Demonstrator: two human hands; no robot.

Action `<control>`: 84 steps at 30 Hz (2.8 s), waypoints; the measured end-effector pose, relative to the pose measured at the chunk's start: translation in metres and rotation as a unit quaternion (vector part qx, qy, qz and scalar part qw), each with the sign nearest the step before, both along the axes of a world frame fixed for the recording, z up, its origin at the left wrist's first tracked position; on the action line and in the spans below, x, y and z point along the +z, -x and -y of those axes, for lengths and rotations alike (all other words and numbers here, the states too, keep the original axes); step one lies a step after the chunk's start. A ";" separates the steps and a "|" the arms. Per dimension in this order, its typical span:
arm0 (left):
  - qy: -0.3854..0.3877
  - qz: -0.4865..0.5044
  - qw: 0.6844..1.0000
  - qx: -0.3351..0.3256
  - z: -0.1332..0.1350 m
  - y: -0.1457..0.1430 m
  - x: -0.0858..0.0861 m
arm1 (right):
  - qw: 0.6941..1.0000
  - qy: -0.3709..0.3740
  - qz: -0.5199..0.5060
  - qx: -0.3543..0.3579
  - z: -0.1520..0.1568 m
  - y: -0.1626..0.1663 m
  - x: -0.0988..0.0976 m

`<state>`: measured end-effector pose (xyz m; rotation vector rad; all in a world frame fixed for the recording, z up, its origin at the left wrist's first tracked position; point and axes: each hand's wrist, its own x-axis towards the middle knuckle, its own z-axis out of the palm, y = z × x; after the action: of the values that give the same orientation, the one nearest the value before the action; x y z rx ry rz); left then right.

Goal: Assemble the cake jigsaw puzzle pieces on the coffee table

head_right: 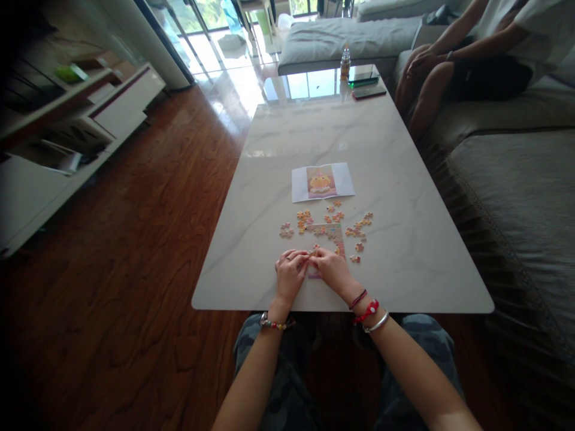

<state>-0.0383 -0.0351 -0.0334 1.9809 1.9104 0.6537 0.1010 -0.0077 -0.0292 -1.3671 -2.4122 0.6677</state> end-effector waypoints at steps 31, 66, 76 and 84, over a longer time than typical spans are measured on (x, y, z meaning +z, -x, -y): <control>0.128 0.040 0.990 -0.044 -0.045 0.026 0.017 | 0.997 0.067 -0.021 -0.018 -0.018 0.052 0.006; -0.031 0.089 0.996 -0.005 -0.115 0.020 0.065 | 0.961 -0.007 -0.176 -0.212 -0.093 -0.051 0.052; -0.003 0.107 0.994 -0.024 -0.116 0.003 0.058 | 0.963 0.021 -0.141 -0.230 -0.099 -0.060 0.044; 0.030 0.019 0.996 -0.079 -0.131 -0.019 0.039 | 0.974 0.019 -0.015 -0.224 -0.112 -0.067 0.024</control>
<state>-0.0190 0.0960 0.0059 2.0414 1.7088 0.5813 0.1684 0.1045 -0.0057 -1.8165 -1.9682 0.6058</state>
